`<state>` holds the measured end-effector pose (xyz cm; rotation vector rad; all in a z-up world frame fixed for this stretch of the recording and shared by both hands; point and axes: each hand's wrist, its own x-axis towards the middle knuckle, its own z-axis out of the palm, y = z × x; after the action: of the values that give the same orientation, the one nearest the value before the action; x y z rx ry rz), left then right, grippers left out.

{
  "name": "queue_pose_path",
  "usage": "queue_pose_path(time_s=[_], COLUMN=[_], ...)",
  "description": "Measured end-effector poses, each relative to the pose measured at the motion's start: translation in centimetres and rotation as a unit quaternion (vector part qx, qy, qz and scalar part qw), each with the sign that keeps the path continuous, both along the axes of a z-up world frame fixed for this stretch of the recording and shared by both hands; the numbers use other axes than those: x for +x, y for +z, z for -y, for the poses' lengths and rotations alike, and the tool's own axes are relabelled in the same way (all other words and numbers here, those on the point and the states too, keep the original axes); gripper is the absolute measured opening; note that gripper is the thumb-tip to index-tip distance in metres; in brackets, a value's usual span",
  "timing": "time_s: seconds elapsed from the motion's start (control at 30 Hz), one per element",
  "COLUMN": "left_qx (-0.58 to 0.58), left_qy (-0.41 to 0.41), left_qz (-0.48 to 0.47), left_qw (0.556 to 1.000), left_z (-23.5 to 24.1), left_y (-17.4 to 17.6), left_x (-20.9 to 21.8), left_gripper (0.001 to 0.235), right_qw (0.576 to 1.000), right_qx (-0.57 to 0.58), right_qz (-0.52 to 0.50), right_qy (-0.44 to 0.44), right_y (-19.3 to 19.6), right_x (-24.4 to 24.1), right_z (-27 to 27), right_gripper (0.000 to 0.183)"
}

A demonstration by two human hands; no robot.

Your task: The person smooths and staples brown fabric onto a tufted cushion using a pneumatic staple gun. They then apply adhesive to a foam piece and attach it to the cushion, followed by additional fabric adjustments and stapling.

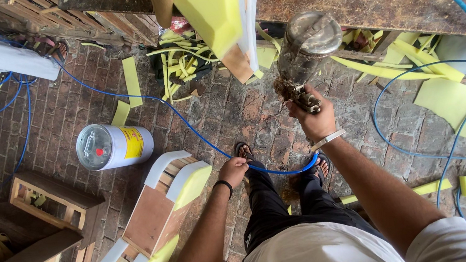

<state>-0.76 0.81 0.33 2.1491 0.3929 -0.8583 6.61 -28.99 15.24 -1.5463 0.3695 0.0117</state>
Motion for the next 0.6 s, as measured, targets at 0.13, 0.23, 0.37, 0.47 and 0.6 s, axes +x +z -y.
queue_pose_path(time_s=[0.13,0.23,0.37,0.47,0.6], left_qx=[0.011,-0.004,0.006,-0.022,-0.005], left_qy=[0.001,0.005,-0.002,0.013,0.006], left_qz=[-0.017,0.000,0.000,0.014,-0.010], left_qw=[1.000,1.000,1.000,1.000,1.000], left_z=[-0.4,-0.7,-1.2,-1.2,-0.7], left_y=[0.3,-0.1,-1.0,-1.3,-0.8], left_x=[-0.1,-0.5,-0.2,-0.7,-0.5], left_gripper=[0.035,0.035,0.035,0.034,0.034], right_qw=[1.000,0.999,0.999,0.996,0.996], right_qx=[-0.010,-0.021,-0.026,-0.052,-0.034], right_qz=[-0.010,-0.028,-0.030,-0.065,-0.080], right_qy=[-0.015,-0.023,-0.006,0.025,0.022], right_y=[0.3,0.5,0.9,1.6,3.7], right_x=[-0.1,-0.1,0.1,-0.9,-1.7], right_z=[-0.3,-0.4,-0.5,-0.7,-1.2], right_gripper=[0.068,0.075,0.074,0.074,0.070])
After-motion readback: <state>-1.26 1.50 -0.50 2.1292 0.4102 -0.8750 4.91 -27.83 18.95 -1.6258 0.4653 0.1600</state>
